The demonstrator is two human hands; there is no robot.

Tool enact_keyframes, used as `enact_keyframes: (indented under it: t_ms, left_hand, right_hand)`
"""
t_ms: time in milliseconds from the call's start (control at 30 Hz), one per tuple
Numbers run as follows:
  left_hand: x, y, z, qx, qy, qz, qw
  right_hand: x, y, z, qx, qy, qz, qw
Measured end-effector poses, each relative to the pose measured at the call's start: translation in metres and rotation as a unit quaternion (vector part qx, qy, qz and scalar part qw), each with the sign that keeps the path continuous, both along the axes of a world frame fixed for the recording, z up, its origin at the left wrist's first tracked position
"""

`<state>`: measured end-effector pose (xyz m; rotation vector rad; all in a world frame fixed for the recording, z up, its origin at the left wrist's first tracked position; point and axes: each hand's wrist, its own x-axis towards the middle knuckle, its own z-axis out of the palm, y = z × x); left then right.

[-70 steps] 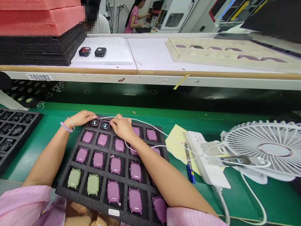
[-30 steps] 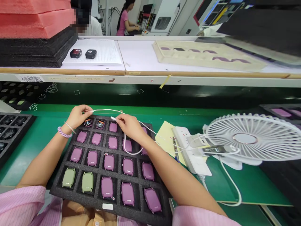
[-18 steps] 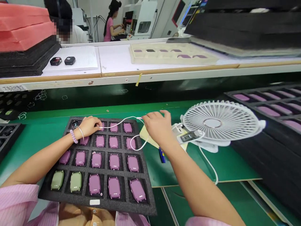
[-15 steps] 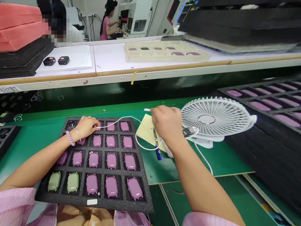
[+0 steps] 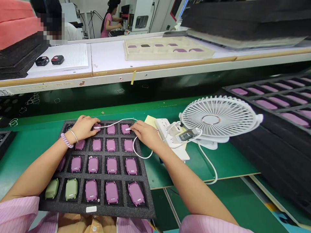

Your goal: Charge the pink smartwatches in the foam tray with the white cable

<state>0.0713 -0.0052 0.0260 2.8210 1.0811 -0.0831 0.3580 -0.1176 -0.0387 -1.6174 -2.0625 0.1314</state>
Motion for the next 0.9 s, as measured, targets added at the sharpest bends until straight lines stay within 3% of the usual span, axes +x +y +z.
enact_keyframes:
  t_ms: [167, 367, 533, 700, 900]
  left_hand:
    - [-0.021, 0.027, -0.009, -0.12, -0.111, -0.005, 0.987]
    - [-0.021, 0.033, -0.019, -0.189, -0.142, -0.013, 0.972]
    - [-0.017, 0.031, -0.023, -0.158, -0.12, 0.019, 0.98]
    - [-0.014, 0.026, -0.024, -0.141, -0.091, 0.034, 0.985]
    - [-0.01, 0.019, -0.026, -0.12, -0.059, 0.047, 0.99]
  right_hand:
    - [0.003, -0.002, 0.008, -0.059, -0.104, 0.021, 0.993]
    - [0.003, 0.003, 0.019, -0.059, -0.005, 0.045, 0.997]
    - [0.004, 0.019, 0.012, -0.086, -0.043, -0.018, 0.995]
    - [-0.002, 0.024, 0.003, -0.095, -0.056, -0.015, 0.994]
    - [-0.005, 0.018, -0.007, -0.056, 0.003, -0.032, 0.998]
